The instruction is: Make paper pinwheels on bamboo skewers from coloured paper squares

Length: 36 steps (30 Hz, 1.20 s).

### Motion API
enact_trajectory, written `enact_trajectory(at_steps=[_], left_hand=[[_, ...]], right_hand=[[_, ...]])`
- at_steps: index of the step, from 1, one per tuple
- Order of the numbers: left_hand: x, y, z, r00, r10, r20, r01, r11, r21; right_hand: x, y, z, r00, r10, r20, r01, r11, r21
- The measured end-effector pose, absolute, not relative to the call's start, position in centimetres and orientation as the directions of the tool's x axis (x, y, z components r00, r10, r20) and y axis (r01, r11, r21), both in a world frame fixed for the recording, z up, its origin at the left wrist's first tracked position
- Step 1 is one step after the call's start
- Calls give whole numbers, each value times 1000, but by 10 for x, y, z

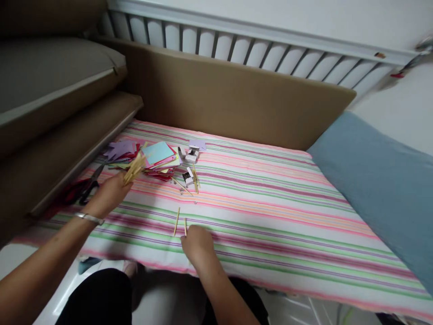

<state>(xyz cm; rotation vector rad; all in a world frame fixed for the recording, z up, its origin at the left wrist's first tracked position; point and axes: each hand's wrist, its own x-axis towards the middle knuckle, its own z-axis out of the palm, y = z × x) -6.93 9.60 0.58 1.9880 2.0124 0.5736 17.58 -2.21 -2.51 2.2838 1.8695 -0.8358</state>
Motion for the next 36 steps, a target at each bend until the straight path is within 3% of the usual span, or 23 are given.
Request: enact_trajectory(at_steps=[2, 4, 6, 10, 12, 19, 25, 30, 32, 33, 35, 36], left_hand=[[-70, 93, -6, -45, 999, -16, 963, 47, 264], [-66, 91, -19, -93, 995, -39, 970, 99, 223], [-62, 88, -30, -176, 984, -7, 944, 170, 281], [-68, 77, -38, -348, 936, 61, 781, 253, 571], [-77, 73, -37, -384, 922, 59, 718, 258, 646], [-94, 88, -35, -456, 890, -12, 617, 326, 717], [-97, 103, -24, -466, 885, -16, 530, 293, 795], [-121, 83, -1, -500, 865, 29, 417, 211, 884], [-117, 68, 9, -464, 885, -38, 215, 154, 964], [-111, 61, 14, -369, 920, -131, -55, 119, 991], [-91, 48, 21, -78, 965, -251, -519, 176, 837], [-80, 43, 23, 32, 964, -265, -644, 223, 732]], right_hand=[[174, -12, -30, 95, 881, -464, 913, -263, -313], [174, 1, -31, 80, 887, -454, 902, -258, -347], [169, 15, -30, 84, 901, -426, 892, -259, -370], [147, 34, -30, 122, 907, -404, 882, -286, -375], [138, 39, -31, 118, 899, -422, 872, -297, -389], [97, 65, -34, -45, 880, -472, 756, -279, -593], [25, 104, -31, -167, 894, -415, 569, -256, -781], [41, 94, -34, -189, 921, -339, 382, -249, -890], [67, 78, -38, -162, 935, -317, 319, -254, -913], [82, 69, -39, -150, 937, -316, 294, -262, -919], [110, 53, -41, -126, 939, -320, 258, -281, -925], [123, 46, -41, -114, 941, -320, 244, -285, -927]])
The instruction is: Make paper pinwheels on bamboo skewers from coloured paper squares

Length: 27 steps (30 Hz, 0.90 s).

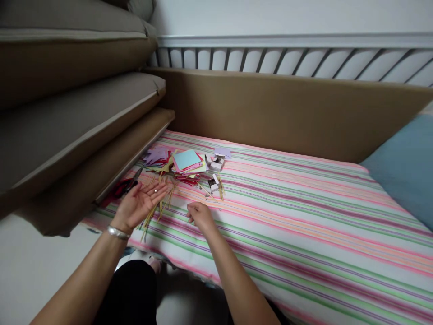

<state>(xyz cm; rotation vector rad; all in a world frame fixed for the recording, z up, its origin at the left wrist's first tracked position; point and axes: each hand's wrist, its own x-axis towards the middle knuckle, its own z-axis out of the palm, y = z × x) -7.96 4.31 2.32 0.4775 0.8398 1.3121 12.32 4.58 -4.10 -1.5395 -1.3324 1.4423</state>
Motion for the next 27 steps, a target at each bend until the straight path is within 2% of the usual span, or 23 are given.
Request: enact_trajectory(at_steps=[3, 6, 9, 11, 14, 16, 18, 20, 23, 25, 27], left_hand=[[-44, 37, 22, 225, 938, -266, -760, 339, 554], [-11, 44, 12, 298, 906, -301, -734, 419, 534], [19, 56, -1, 281, 896, -345, -646, 442, 623], [35, 63, -9, 236, 909, -345, -529, 418, 739], [45, 70, -22, 69, 977, -201, -258, 212, 943], [44, 76, -30, -11, 997, -80, -82, 79, 994], [41, 84, -40, -6, 1000, 1, 72, -1, 997], [42, 91, -51, 59, 991, 120, 289, -132, 948], [51, 96, -68, 193, 945, 264, 636, -325, 700], [59, 96, -75, 237, 937, 255, 761, -343, 551], [66, 93, -78, 269, 938, 218, 818, -342, 463]], right_hand=[[155, 35, -40, -65, 951, -302, 225, -281, -933], [181, 39, -42, 23, 960, -279, 254, -275, -927], [208, 53, -46, 149, 960, -238, 331, -275, -902], [224, 65, -48, 224, 957, -187, 403, -265, -876], [238, 84, -42, 289, 954, -85, 532, -234, -814], [234, 99, -34, 300, 954, -23, 619, -213, -756], [222, 115, -27, 297, 955, 20, 695, -202, -690], [207, 127, -24, 290, 956, 39, 756, -204, -622], [194, 138, -28, 279, 960, 32, 815, -219, -536], [194, 143, -31, 274, 961, 20, 837, -229, -497], [199, 148, -33, 269, 963, 7, 848, -233, -476]])
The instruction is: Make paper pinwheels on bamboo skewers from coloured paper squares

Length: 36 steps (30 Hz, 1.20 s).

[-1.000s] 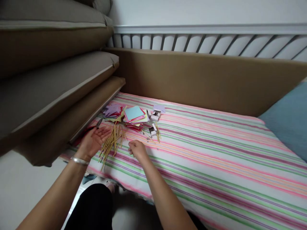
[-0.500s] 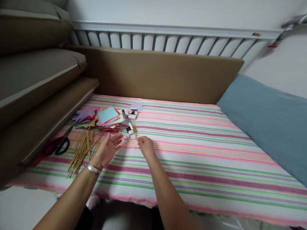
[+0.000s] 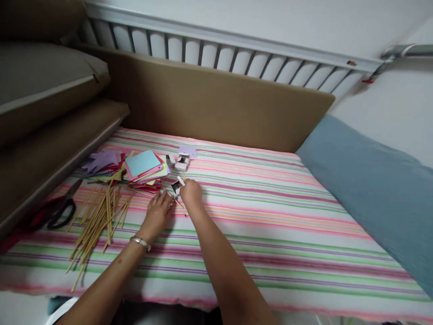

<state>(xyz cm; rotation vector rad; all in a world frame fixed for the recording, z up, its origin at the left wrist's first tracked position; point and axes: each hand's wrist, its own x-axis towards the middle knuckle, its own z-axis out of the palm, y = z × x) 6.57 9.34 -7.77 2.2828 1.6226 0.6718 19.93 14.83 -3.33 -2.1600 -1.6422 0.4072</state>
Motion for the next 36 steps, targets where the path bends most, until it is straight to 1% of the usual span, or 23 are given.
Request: enact_trajectory(at_steps=[1, 3, 7, 9, 11, 14, 16, 19, 23, 26, 28, 32, 36], left_hand=[[67, 92, -77, 286, 936, 204, 829, -348, 438], [68, 91, -72, 331, 926, 184, 822, -379, 425], [64, 91, -62, 430, 887, 168, 739, -453, 499], [64, 92, -62, 415, 887, 203, 708, -454, 541], [65, 94, -67, 349, 898, 267, 709, -440, 552], [69, 99, -78, 259, 897, 359, 761, -418, 496], [73, 102, -85, 248, 891, 381, 795, -411, 445], [75, 106, -89, 253, 899, 358, 832, -391, 393], [73, 111, -86, 219, 925, 310, 871, -328, 366], [70, 111, -81, 225, 933, 279, 886, -316, 340], [69, 111, -77, 241, 937, 252, 888, -318, 333], [71, 107, -70, 301, 930, 210, 857, -360, 367], [74, 103, -68, 422, 889, 179, 778, -456, 433]], right_hand=[[202, 152, -34, 267, 964, -1, 850, -236, -470], [207, 162, -33, 260, 965, -26, 849, -241, -470], [213, 177, -32, 227, 968, -106, 834, -249, -492], [217, 174, -32, 228, 966, -123, 836, -260, -483], [221, 165, -33, 253, 959, -131, 847, -285, -448], [219, 151, -34, 297, 943, -152, 866, -333, -373], [214, 147, -34, 317, 936, -151, 877, -351, -330], [207, 153, -33, 331, 930, -162, 886, -365, -288], [217, 166, -28, 328, 910, -253, 882, -391, -263], [232, 167, -25, 297, 903, -310, 881, -385, -277], [242, 161, -24, 268, 908, -322, 879, -367, -304], [248, 132, -20, 213, 942, -261, 877, -302, -374], [225, 105, -24, 169, 963, -210, 882, -243, -403]])
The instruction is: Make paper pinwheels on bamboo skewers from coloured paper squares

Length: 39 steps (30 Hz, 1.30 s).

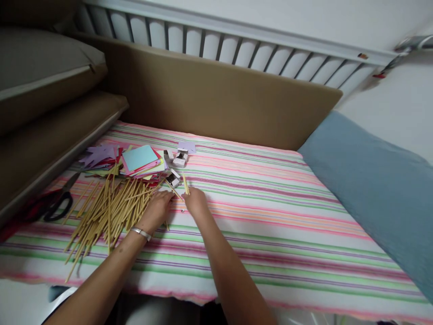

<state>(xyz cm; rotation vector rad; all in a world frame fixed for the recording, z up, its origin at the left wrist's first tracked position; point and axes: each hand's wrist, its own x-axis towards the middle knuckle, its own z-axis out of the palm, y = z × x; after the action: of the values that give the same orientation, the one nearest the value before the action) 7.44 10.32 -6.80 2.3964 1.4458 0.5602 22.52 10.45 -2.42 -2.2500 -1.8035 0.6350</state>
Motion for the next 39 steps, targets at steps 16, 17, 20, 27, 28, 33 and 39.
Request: enact_trajectory(at_steps=[16, 17, 20, 27, 28, 33, 39], left_hand=[[36, 93, -53, 343, 915, 213, 798, -403, 447], [32, 93, -50, 325, 912, 249, 787, -407, 464], [21, 96, -41, 209, 917, 341, 825, -352, 441], [26, 93, -39, 72, 952, 296, 934, -169, 316], [30, 91, -39, 70, 951, 300, 937, -166, 309], [43, 95, -37, 40, 952, 302, 962, -119, 246], [58, 114, -34, 90, 963, 253, 969, -143, 201]], right_hand=[[250, 67, -21, 238, 889, -392, 788, -413, -457], [250, 56, -21, 243, 886, -394, 770, -423, -478], [239, 27, -23, 242, 891, -383, 712, -432, -554], [179, 15, -49, 257, 904, -341, 667, -421, -615], [174, 19, -52, 266, 908, -323, 677, -414, -608], [159, 34, -50, 298, 924, -241, 732, -383, -563], [160, 25, -47, 323, 917, -233, 716, -397, -574]])
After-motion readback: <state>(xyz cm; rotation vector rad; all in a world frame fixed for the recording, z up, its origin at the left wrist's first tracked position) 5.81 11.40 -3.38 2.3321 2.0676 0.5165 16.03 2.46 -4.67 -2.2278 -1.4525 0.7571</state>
